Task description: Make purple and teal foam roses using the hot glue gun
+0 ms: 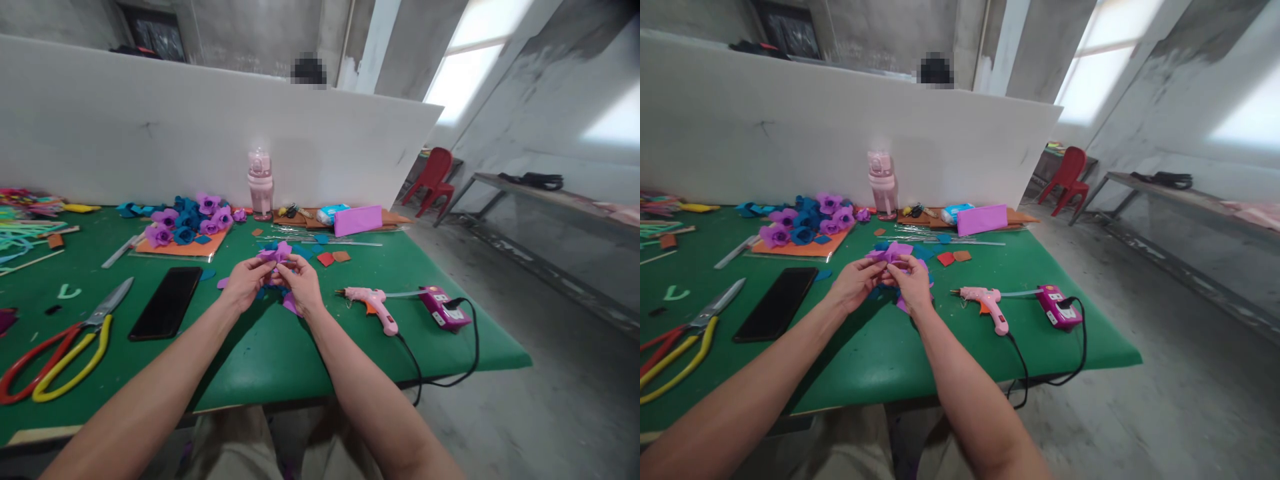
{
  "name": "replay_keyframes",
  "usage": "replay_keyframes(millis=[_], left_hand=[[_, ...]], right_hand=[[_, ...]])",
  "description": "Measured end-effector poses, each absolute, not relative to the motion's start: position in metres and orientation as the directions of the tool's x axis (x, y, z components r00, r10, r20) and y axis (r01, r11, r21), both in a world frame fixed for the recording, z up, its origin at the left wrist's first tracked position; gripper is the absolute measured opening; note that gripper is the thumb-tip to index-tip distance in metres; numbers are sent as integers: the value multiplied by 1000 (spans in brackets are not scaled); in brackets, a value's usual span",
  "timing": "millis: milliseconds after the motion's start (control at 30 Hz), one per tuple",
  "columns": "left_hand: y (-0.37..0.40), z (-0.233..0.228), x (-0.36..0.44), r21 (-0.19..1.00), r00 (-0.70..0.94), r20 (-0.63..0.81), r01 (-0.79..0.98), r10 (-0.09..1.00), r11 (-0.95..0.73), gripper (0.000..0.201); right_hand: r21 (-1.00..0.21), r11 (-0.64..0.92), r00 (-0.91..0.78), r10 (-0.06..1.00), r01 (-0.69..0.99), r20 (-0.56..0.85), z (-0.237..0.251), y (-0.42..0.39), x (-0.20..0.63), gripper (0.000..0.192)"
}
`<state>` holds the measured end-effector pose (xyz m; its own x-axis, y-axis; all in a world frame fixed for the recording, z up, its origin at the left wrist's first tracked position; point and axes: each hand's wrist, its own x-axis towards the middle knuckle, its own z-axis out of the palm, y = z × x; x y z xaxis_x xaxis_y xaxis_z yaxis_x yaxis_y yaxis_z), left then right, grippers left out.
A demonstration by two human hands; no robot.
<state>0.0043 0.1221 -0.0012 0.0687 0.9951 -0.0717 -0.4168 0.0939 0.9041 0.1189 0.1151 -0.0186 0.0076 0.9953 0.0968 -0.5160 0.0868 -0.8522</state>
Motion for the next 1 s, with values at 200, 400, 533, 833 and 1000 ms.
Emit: replay_keyframes(millis=[200,400,533,833,1000], left_hand=[[122,-1,4,902,39,-71,-423,997,80,32],[121,2,2,944,21,-4,-330,1000,11,33],[116,8,0,983,19,155,-98,988,-153,36],[117,-4,-8,919,150,361,111,920,-379,31],[113,4,-4,934,157,348,25,924,-356,28]], right_hand=[[-942,290,93,956,-166,278,-23,112,119,24],[-917,395,140,906,54,399,-17,110,123,21],[-926,318,140,946,-202,294,-11,111,127,20],[-783,196,59,978,-591,200,-7,112,129,23],[-784,189,84,981,-591,173,-5,112,129,29]])
